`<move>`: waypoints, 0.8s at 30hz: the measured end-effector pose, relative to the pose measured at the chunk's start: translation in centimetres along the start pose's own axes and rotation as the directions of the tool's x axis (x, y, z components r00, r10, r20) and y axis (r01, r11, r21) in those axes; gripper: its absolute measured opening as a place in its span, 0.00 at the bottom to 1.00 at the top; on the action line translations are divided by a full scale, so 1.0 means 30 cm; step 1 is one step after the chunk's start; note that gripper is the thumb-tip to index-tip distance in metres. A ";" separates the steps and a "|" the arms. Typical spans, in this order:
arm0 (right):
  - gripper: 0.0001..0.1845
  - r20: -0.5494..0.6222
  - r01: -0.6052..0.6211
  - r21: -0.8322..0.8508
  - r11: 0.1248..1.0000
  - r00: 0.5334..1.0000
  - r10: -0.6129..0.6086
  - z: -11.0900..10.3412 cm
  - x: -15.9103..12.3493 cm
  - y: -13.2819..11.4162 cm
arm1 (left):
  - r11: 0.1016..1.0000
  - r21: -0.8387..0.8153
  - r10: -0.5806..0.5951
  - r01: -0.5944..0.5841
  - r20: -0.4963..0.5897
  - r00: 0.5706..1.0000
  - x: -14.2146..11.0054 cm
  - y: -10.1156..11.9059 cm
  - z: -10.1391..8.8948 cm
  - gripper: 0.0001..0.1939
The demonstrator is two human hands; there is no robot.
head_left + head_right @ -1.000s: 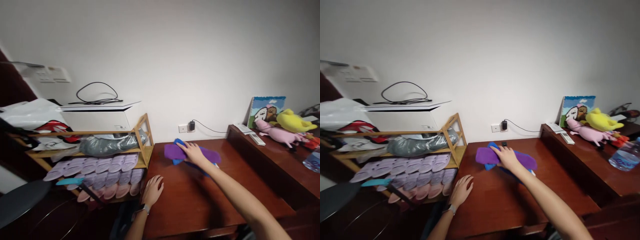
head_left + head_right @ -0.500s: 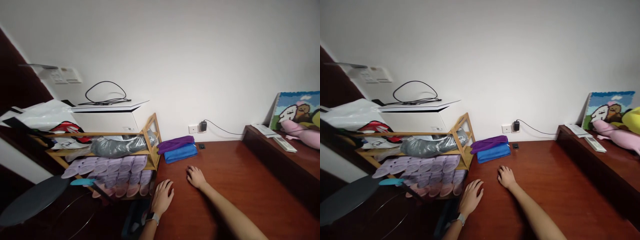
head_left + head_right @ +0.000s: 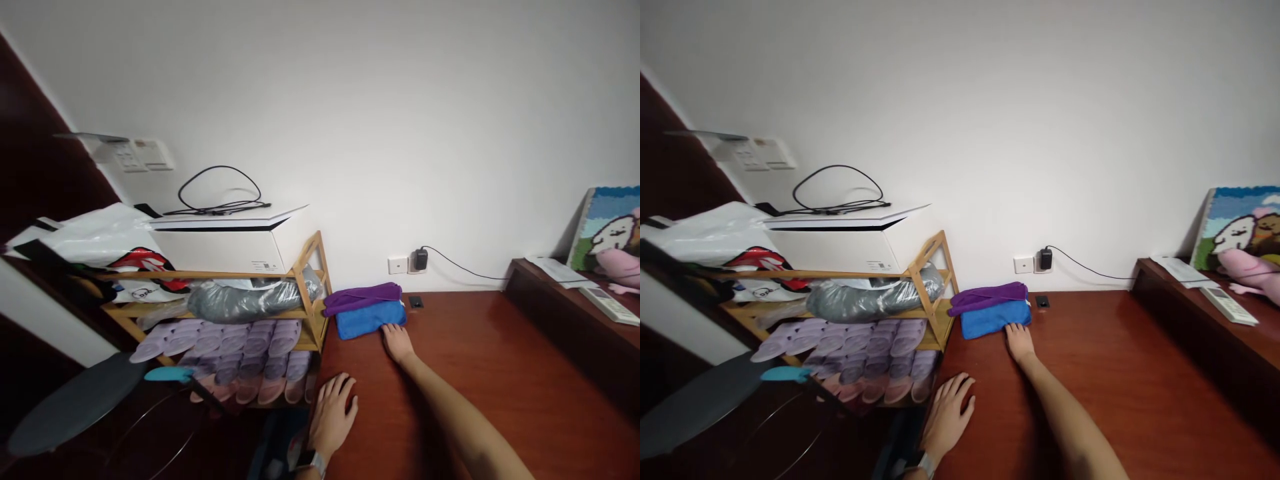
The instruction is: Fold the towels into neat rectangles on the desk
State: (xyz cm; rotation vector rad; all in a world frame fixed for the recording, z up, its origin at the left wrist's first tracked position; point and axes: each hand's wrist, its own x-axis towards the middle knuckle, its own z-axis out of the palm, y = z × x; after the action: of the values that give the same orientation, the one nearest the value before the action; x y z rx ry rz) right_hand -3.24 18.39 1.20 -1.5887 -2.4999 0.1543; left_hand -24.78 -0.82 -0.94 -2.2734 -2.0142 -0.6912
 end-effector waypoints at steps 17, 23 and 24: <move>0.14 0.093 -0.173 0.336 0.926 0.984 0.150 -0.075 -0.780 -0.238 | 0.978 -0.207 -0.007 -0.029 -0.171 0.985 0.034 0.085 -0.079 0.13; 0.16 -0.096 -0.053 0.383 0.922 0.991 0.097 -0.110 -0.928 -0.179 | 0.901 -0.410 -0.050 -0.139 -0.418 0.907 -0.190 0.360 -0.275 0.13; 0.15 -0.123 -0.056 0.326 0.944 0.987 0.101 -0.102 -0.954 -0.168 | 0.873 -0.444 -0.035 -0.203 -0.473 0.881 -0.252 0.406 -0.310 0.12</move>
State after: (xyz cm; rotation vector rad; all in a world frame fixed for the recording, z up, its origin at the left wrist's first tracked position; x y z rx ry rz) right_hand 4.80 -9.68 2.47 -1.5070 -2.1740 0.4256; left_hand -16.57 -12.76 8.12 -2.0879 -1.6217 -1.7101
